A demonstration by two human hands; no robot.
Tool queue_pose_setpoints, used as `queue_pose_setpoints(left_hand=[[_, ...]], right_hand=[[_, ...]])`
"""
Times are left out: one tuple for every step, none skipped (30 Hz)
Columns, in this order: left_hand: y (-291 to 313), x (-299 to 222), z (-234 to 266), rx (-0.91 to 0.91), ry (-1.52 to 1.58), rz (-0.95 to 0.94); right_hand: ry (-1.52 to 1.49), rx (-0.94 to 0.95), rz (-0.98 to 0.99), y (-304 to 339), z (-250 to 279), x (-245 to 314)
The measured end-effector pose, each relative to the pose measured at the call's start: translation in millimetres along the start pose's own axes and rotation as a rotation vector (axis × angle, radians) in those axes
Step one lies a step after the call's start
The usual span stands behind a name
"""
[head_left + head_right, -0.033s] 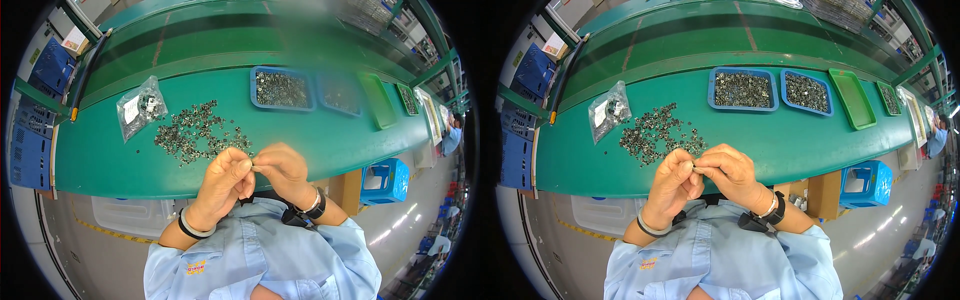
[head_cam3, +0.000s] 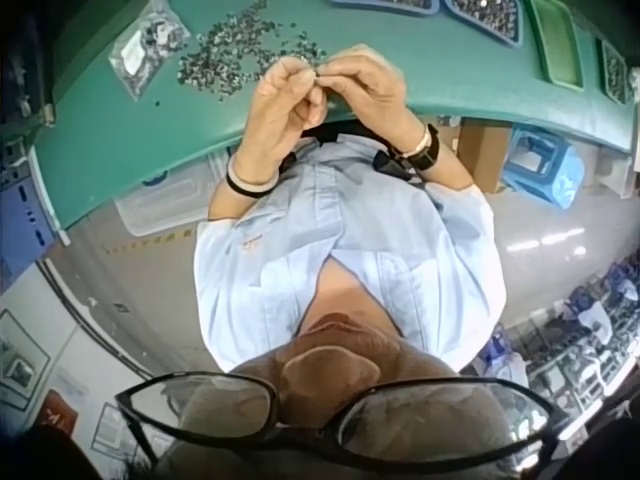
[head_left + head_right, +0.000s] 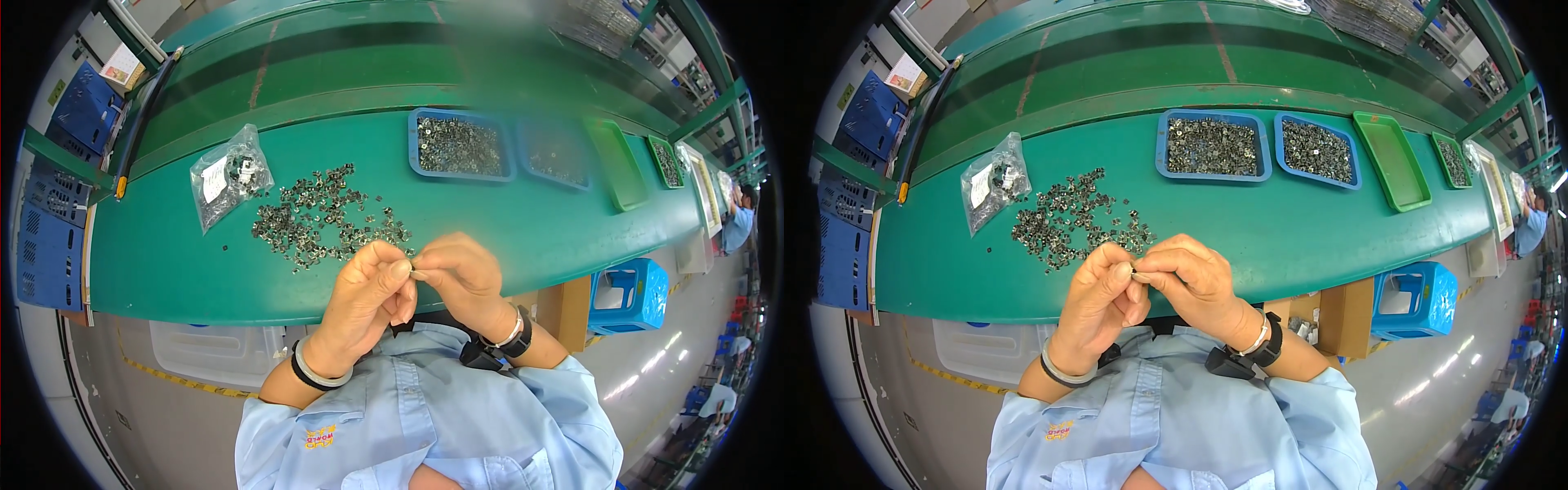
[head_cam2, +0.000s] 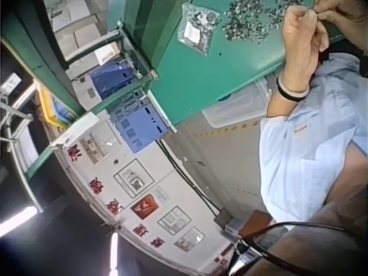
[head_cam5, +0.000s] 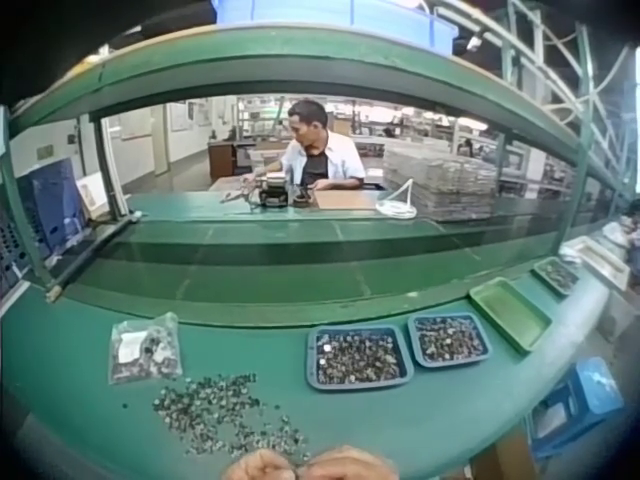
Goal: The person picks up a metal component and a small black part by hand, presses them together, and places the assembled unit into a blue tray.
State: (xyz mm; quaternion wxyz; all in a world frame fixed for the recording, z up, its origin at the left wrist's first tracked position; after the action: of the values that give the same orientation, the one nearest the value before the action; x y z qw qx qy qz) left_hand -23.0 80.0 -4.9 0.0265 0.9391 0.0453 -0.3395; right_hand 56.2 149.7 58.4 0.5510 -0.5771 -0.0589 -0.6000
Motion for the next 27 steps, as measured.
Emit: queue_pose_setpoints(left_hand=[[0.1,0.7,0.7,-0.015,-0.008,0.015],[-0.2,0.7,-0.2,-0.014,-0.008,0.015],[-0.6,1.4,-0.8,-0.016,0.019,0.015],[-1.1,2.0,-1.3,-0.018,0.046,0.015],[-1.5,2.8,-1.6,-0.020,0.073,0.015],[-2.2,3.0,-1.7,-0.019,0.074,0.015],[-2.9,2.8,-2.1,-0.010,0.059,0.016],[-3.8,2.6,-2.4,-0.001,0.045,0.016],[-4.5,2.5,-3.0,0.008,0.032,0.017],[-5.0,2.7,-3.2,0.009,0.032,0.018],[-5.4,2.8,-2.5,0.000,0.000,0.021],[-5.6,3.1,-1.9,-0.009,-0.031,0.024],[-5.9,3.4,-1.3,-0.018,-0.062,0.028],[-6.9,4.0,-1.5,-0.016,-0.060,0.030],[-8.4,3.4,-0.6,-0.029,-0.047,0.022],[-9.9,2.6,0.5,-0.042,-0.034,0.014],[-11.1,1.8,1.4,-0.054,-0.021,0.006],[-11.6,0.1,1.6,-0.054,-0.017,0.008],[-11.6,-5.1,3.9,-0.066,-0.008,-0.016],[-10.5,-10.6,6.5,-0.077,0.001,-0.041],[-8.7,-14.9,10.1,-0.089,0.011,-0.066],[-7.6,-15.7,13.7,-0.084,0.015,-0.059],[-5.3,-17.6,21.1,-0.103,0.008,-0.072],[-2.4,-19.4,29.6,-0.126,0.001,-0.088],[0.7,-20.9,34.9,-0.148,-0.006,-0.103],[2.9,-20.2,36.3,-0.145,0.000,-0.098],[5.6,-19.8,39.0,-0.149,0.009,-0.095]], right_hand=[[-0.002,0.003,-0.016,0.4,-0.2,-1.8],[-0.003,0.006,-0.031,0.8,0.0,-3.5],[-0.002,0.006,-0.031,1.2,0.2,-4.4],[-0.026,0.005,-0.046,1.7,0.3,-7.7],[-0.050,0.004,-0.061,2.2,0.3,-10.9],[-0.075,0.003,-0.076,2.5,0.5,-13.3],[-0.074,0.003,-0.076,2.5,0.6,-13.2],[-0.090,0.001,-0.087,2.7,0.8,-14.3],[-0.106,-0.002,-0.097,3.1,1.1,-15.4],[-0.121,-0.005,-0.109,3.4,1.4,-16.5],[-0.119,-0.006,-0.110,3.4,1.7,-16.4],[-0.109,-0.007,-0.119,3.4,2.0,-16.7],[-0.097,-0.008,-0.129,3.3,2.3,-17.0],[-0.086,-0.008,-0.139,3.1,2.8,-17.3],[-0.084,-0.009,-0.141,1.7,4.3,-17.7],[0.007,0.007,-0.112,-2.3,6.8,-15.1],[0.099,0.022,-0.082,-7.3,10.7,-13.0],[0.190,0.038,-0.052,-13.1,14.7,-11.7],[0.232,0.028,-0.072,-20.7,26.0,-18.2],[0.275,0.018,-0.091,-30.2,38.8,-25.3],[0.250,-0.029,-0.207,-38.4,52.5,-40.3],[0.226,-0.079,-0.324,-45.0,66.5,-55.5],[0.232,-0.082,-0.331,-55.7,77.6,-65.4],[0.283,-0.075,-0.311,-67.2,87.0,-74.5],[0.335,-0.067,-0.292,-70.8,92.4,-77.3],[0.341,-0.068,-0.298,-67.5,94.7,-78.3],[0.458,-0.006,-0.255,-69.1,89.7,-76.1]])
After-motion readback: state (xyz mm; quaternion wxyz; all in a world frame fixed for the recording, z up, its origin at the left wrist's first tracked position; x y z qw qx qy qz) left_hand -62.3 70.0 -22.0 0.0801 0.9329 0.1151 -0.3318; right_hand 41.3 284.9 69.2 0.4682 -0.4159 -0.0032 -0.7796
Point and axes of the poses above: each hand's wrist, its own y-axis away from the middle knuckle, its own z-axis out of the back of the hand, x = y × z, the point moved 9 cm from there along -y, towards the middle knuckle, and after that the axes turned 10 degrees about x, right-handed, at the moved point
